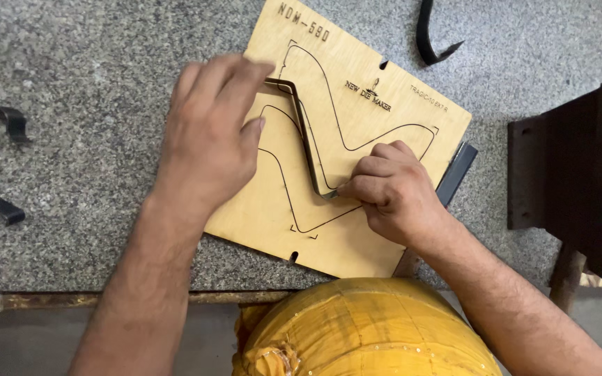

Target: The person bends flat metal strips into a specific curved shape using a manual bending machine and a wooden template. They repeatedly place the metal strip into the machine, operate the lever to bend it, and then check the resulting curve against the template to ensure accuracy.

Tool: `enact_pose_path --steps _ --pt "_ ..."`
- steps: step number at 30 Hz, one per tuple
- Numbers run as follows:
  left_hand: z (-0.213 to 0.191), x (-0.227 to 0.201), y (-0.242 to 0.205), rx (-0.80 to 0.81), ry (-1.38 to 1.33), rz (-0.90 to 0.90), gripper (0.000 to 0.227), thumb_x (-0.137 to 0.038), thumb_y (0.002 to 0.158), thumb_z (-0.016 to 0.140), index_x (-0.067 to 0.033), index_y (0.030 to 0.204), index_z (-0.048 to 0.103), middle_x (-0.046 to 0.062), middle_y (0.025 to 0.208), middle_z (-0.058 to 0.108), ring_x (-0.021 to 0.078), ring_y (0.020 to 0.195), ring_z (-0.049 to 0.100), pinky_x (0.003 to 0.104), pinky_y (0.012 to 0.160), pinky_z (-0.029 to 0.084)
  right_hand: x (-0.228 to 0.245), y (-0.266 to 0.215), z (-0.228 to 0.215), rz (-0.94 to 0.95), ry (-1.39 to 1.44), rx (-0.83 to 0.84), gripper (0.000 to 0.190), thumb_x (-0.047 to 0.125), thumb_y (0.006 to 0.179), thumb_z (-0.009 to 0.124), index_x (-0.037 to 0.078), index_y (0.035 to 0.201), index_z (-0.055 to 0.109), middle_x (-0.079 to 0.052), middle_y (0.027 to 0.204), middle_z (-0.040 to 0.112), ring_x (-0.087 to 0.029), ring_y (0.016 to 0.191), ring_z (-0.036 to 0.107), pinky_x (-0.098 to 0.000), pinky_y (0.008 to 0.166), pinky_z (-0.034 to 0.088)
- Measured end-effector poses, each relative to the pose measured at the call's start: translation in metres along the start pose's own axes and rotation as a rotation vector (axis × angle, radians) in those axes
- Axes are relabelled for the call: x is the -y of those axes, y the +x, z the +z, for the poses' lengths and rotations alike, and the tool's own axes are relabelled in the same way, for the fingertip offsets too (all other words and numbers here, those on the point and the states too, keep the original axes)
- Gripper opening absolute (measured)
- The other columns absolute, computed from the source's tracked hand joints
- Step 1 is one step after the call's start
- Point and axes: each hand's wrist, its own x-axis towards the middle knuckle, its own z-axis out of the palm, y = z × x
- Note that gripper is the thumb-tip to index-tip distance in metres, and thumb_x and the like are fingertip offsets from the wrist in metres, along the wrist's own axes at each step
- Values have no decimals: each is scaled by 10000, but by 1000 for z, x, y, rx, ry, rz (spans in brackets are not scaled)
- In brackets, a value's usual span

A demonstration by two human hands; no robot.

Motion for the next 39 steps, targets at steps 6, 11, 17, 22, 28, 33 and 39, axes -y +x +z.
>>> enact_pose_path --steps 6,11,17,22,28,33,39 --pt "13 17 24 90 61 48 313 8 990 684 -79 1289 710 57 1197 707 246 1175 574 445 1062 415 4 1 1 12 -17 2 301 -61 643 749 137 869 760 10 794 630 -239 760 562 -383 733 443" --pt "19 24 16 79 42 -13 320 -11 920 706 -70 1235 715 67 1168 709 246 1150 569 430 1041 418 5 4 -2 31 -6 18 317 -60 604 744 134 855 759 1 781 622 -242 755 569 -385 730 454" --pt "21 22 9 21 6 -22 342 -5 905 695 -61 1243 709 66 1178 709 245 1161 570 428 1047 419 5 6 -2 34 -10 21 322 -74 592 741 133 838 759 1 776 622 -236 746 574 -383 723 452" --pt "21 22 6 20 3 -40 343 21 930 658 -59 1259 706 73 1198 707 245 1165 565 424 1037 423 5 5 -1 45 -19 24 335 -76 571 737 132 833 758 -2 778 626 -241 748 574 -382 724 454" --pt "23 19 5 -70 32 7 401 -15 880 687 -31 1281 689 111 1250 689 269 1195 546 442 1047 414 5 6 -2 49 -19 41 316 -63 589 758 136 834 760 6 785 634 -229 752 583 -378 722 451" --pt "14 -3 -13 -177 35 -87 425 -56 912 728 14 1328 674 194 1276 682 323 1228 557 450 1078 433 4 8 -3 48 -10 58 300 -56 621 778 141 846 762 21 780 631 -210 757 580 -370 745 454" --pt "25 -56 -36 76 -293 -503 394 -301 857 810 -25 1122 714 119 843 731 245 690 712 396 639 570 2 10 -5 55 5 78 329 -59 595 769 141 855 764 21 781 634 -220 762 578 -370 752 451"
